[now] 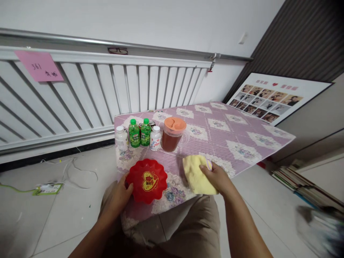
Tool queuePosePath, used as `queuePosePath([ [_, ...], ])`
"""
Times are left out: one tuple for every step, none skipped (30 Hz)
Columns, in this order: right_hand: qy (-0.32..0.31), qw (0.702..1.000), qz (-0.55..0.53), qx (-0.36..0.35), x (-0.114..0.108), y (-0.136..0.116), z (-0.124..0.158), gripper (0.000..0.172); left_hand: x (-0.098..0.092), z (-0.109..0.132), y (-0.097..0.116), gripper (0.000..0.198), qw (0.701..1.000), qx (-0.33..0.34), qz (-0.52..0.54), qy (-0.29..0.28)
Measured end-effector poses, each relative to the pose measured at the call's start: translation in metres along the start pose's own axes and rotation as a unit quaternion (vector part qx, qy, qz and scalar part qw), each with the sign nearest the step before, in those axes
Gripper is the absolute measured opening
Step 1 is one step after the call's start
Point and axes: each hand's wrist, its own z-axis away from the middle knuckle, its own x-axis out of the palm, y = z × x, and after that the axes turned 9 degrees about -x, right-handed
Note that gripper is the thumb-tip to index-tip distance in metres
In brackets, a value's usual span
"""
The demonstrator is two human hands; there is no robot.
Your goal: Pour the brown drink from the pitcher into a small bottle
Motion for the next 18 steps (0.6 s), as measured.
queuePosePath([
  [0.004, 0.999, 0.035, -0.009, -0.006, -0.004, -0.001, 0.040, 0.000, 0.000, 0.001, 0.052, 1.000, -0.007, -0.011, -0.002],
  [0.007, 0.997, 0.071, -0.020, -0.009, -0.010, -0.002, 0.035, 0.000, 0.000, 0.000, 0.051, 1.000, -0.010, -0.019, -0.003],
  [0.009, 0.994, 0.106, -0.033, -0.009, -0.015, -0.002, 0.031, 0.000, -0.001, -0.001, 0.051, 1.000, -0.009, -0.024, -0.002],
  [0.010, 0.989, 0.140, -0.046, -0.005, -0.022, -0.001, 0.028, 0.001, -0.002, -0.003, 0.051, 1.000, -0.005, -0.023, -0.002],
  [0.009, 0.983, 0.171, -0.058, 0.002, -0.029, 0.001, 0.026, 0.002, -0.003, -0.006, 0.052, 1.000, 0.002, -0.019, -0.004],
  [0.006, 0.977, 0.200, -0.067, 0.010, -0.035, 0.003, 0.028, 0.003, -0.004, -0.008, 0.053, 1.000, 0.006, -0.015, -0.006],
  [0.001, 0.972, 0.225, -0.073, 0.020, -0.041, 0.007, 0.031, 0.004, -0.004, -0.010, 0.054, 1.000, 0.008, -0.013, -0.008],
  [-0.007, 0.966, 0.246, -0.076, 0.031, -0.047, 0.011, 0.033, 0.005, -0.005, -0.012, 0.056, 1.000, 0.008, -0.013, -0.010],
  [-0.019, 0.961, 0.264, -0.079, 0.041, -0.052, 0.015, 0.035, 0.005, -0.005, -0.012, 0.057, 1.000, 0.006, -0.014, -0.012],
  [-0.032, 0.957, 0.277, -0.081, 0.051, -0.056, 0.019, 0.036, 0.005, -0.005, -0.012, 0.058, 1.000, 0.005, -0.016, -0.014],
  [-0.046, 0.953, 0.287, -0.084, 0.060, -0.060, 0.023, 0.038, 0.005, -0.005, -0.011, 0.058, 1.000, 0.004, -0.018, -0.015],
  [-0.059, 0.950, 0.293, -0.087, 0.068, -0.063, 0.026, 0.039, 0.004, -0.004, -0.010, 0.058, 1.000, 0.004, -0.019, -0.016],
  [-0.071, 0.948, 0.297, -0.089, 0.075, -0.065, 0.029, 0.040, 0.003, -0.003, -0.008, 0.057, 1.000, 0.002, -0.022, -0.016],
  [-0.082, 0.947, 0.298, -0.091, 0.081, -0.067, 0.032, 0.040, 0.002, -0.002, -0.006, 0.056, 1.000, -0.002, -0.025, -0.013],
  [-0.092, 0.946, 0.297, -0.092, 0.086, -0.069, 0.035, 0.040, 0.001, -0.001, -0.005, 0.055, 0.999, -0.008, -0.030, -0.010],
  [-0.101, 0.946, 0.293, -0.093, 0.090, -0.071, 0.037, 0.039, 0.000, -0.001, -0.003, 0.054, 0.999, -0.012, -0.034, -0.008],
  [-0.108, 0.947, 0.288, -0.095, 0.092, -0.072, 0.038, 0.038, -0.001, 0.000, -0.001, 0.054, 0.999, -0.015, -0.036, -0.007],
  [-0.114, 0.948, 0.280, -0.099, 0.093, -0.073, 0.040, 0.038, -0.002, 0.001, 0.000, 0.053, 0.999, -0.015, -0.037, -0.008],
])
